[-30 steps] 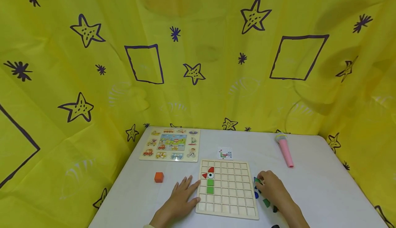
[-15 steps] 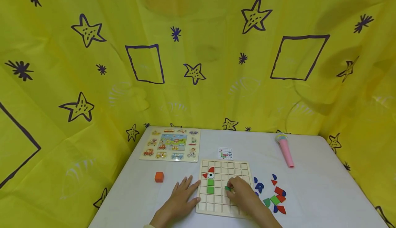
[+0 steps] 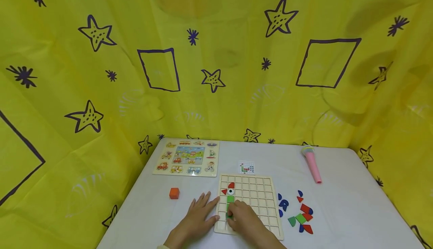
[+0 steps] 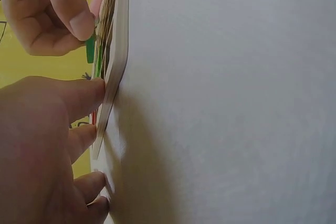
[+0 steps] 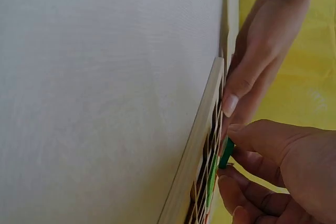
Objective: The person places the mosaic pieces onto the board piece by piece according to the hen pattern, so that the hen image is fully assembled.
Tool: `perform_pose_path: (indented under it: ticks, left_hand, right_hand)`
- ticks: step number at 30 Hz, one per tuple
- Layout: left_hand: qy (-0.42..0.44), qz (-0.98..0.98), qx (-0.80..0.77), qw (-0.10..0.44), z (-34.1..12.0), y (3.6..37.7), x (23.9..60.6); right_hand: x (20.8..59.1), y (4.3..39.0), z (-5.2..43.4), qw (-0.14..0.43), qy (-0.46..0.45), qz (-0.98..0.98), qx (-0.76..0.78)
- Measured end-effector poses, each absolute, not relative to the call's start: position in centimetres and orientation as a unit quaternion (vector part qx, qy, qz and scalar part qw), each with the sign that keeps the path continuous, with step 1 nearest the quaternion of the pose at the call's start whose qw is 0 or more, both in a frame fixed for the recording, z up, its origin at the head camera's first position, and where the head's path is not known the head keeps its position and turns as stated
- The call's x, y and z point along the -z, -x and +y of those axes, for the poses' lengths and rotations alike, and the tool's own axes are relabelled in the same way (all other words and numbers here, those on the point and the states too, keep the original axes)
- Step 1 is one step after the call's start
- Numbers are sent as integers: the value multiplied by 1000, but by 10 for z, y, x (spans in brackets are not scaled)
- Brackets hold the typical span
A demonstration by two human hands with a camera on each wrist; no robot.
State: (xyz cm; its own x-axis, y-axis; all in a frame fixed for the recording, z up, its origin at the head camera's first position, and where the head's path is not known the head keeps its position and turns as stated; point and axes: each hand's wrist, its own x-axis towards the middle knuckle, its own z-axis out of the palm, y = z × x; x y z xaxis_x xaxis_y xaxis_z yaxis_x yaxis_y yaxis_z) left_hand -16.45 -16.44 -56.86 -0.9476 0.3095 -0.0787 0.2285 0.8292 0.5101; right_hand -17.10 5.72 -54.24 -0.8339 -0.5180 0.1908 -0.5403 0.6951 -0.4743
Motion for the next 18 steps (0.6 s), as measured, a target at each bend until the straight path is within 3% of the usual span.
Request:
perform_pose_path:
  ticks: [8,18]
  left_hand:
    - [-142,953,-254,77,-164,165,569]
    - [-146,954,-252,78,-164,164,569]
  right_hand:
    - [549,170,54,60,-310,-923,-219]
    - [547,169,55,64,-308,-931,-184]
